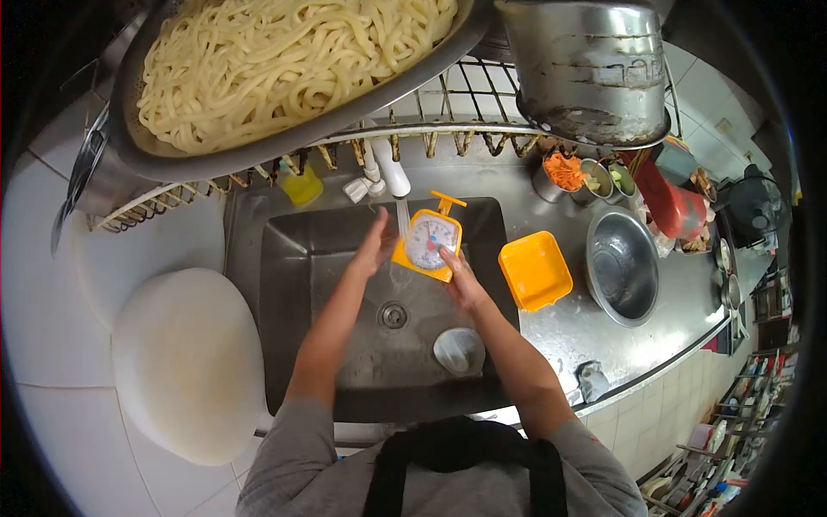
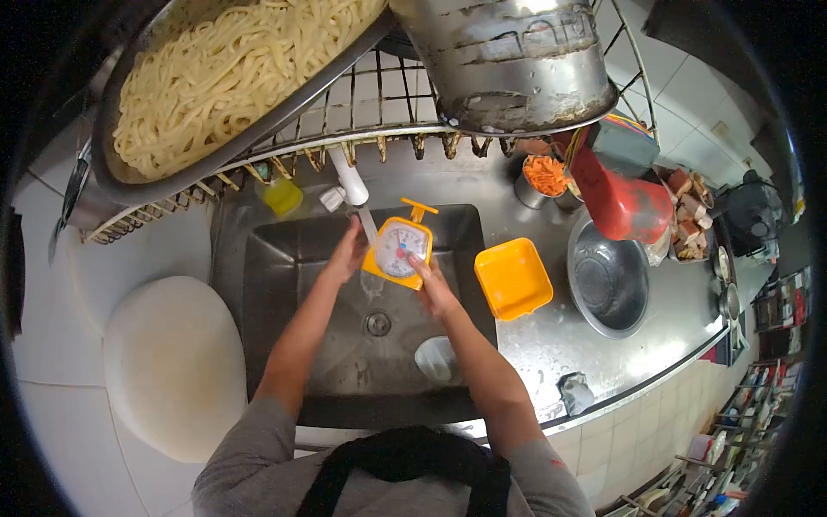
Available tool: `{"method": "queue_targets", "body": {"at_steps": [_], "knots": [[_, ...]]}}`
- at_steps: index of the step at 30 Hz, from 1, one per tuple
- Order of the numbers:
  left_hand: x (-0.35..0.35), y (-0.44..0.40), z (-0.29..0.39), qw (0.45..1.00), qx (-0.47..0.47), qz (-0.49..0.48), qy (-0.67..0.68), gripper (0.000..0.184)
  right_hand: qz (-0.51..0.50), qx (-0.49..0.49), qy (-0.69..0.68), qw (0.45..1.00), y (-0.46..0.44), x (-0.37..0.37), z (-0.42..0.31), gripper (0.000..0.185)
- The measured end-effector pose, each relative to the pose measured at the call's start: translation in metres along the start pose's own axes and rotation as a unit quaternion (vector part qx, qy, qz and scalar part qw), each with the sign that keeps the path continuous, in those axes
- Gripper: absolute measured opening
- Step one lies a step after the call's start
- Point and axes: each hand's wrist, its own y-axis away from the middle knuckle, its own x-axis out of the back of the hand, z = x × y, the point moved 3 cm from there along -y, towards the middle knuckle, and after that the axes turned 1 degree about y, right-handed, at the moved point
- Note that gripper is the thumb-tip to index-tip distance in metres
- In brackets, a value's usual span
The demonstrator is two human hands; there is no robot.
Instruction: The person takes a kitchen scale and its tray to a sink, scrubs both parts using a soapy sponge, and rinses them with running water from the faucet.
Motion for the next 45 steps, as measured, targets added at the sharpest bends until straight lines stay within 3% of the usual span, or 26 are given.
{"method": "queue_targets", "body": {"at_steps": [2, 4, 7, 10, 13, 16, 19, 20, 23, 24, 27, 31, 34, 37, 41, 44, 45], "knots": [[-0.002, 0.006, -0.031, 0.997, -0.035, -0.05, -0.042, 0.077, 0.021, -0.017, 0.042, 0.999, 0.01, -0.016, -0.016, 0.066], [-0.019, 0.032, -0.016, 0.991, -0.065, -0.075, -0.088, 0.068, 0.0, -0.009, 0.062, 0.998, -0.002, -0.01, -0.007, 0.068], [-0.005, 0.018, -0.019, 0.984, 0.042, -0.161, -0.063, 0.065, -0.014, -0.01, 0.087, 0.996, 0.001, -0.018, -0.016, 0.077], [-0.031, 0.024, 0.004, 0.978, 0.003, -0.183, -0.102, 0.066, -0.037, -0.013, 0.077, 0.996, -0.007, -0.012, -0.023, 0.079], [-0.053, 0.015, 0.008, 0.961, 0.002, -0.184, -0.205, 0.081, -0.023, -0.05, 0.114, 0.992, -0.004, 0.016, -0.03, 0.074], [-0.085, 0.006, -0.011, 0.895, -0.248, -0.143, -0.342, 0.097, -0.003, -0.105, 0.142, 0.984, 0.012, 0.031, -0.039, 0.08], [-0.107, 0.026, -0.023, 0.865, -0.241, -0.106, -0.428, 0.108, 0.018, -0.116, 0.091, 0.989, 0.031, 0.038, -0.038, 0.082], [-0.11, 0.035, -0.029, 0.841, -0.273, -0.079, -0.461, 0.096, 0.044, -0.098, 0.052, 0.993, 0.038, 0.034, -0.039, 0.075], [-0.093, 0.039, -0.045, 0.925, -0.277, -0.101, -0.238, 0.082, -0.01, -0.024, -0.038, 0.999, 0.019, 0.058, -0.02, 0.064], [-0.091, 0.048, -0.047, 0.967, -0.215, -0.09, -0.106, 0.063, -0.007, -0.008, -0.071, 0.997, 0.02, 0.059, -0.019, 0.056], [-0.076, 0.048, -0.073, 0.974, -0.18, 0.03, 0.136, 0.055, -0.053, -0.017, -0.095, 0.994, 0.017, 0.053, -0.016, 0.054], [-0.069, 0.047, -0.085, 0.969, -0.026, -0.119, 0.216, 0.057, -0.086, -0.005, -0.103, 0.991, 0.006, 0.044, -0.011, 0.057], [-0.068, 0.075, -0.067, 0.964, 0.079, -0.122, 0.225, 0.066, -0.077, -0.062, -0.097, 0.99, 0.005, 0.025, -0.013, 0.058], [-0.058, 0.071, -0.067, 0.955, -0.002, -0.128, 0.269, 0.071, -0.019, -0.039, 0.027, 0.999, -0.029, 0.031, 0.002, 0.055], [-0.04, 0.065, -0.075, 0.936, -0.032, -0.146, 0.319, 0.082, 0.095, -0.13, 0.225, 0.961, -0.035, 0.016, -0.01, 0.045], [-0.032, 0.064, -0.076, 0.911, -0.043, -0.216, 0.35, 0.085, -0.024, -0.129, 0.092, 0.987, -0.038, 0.019, -0.006, 0.044], [-0.031, 0.061, -0.078, 0.911, -0.046, -0.215, 0.348, 0.083, -0.023, -0.088, 0.08, 0.993, -0.036, 0.022, -0.006, 0.045]]}}
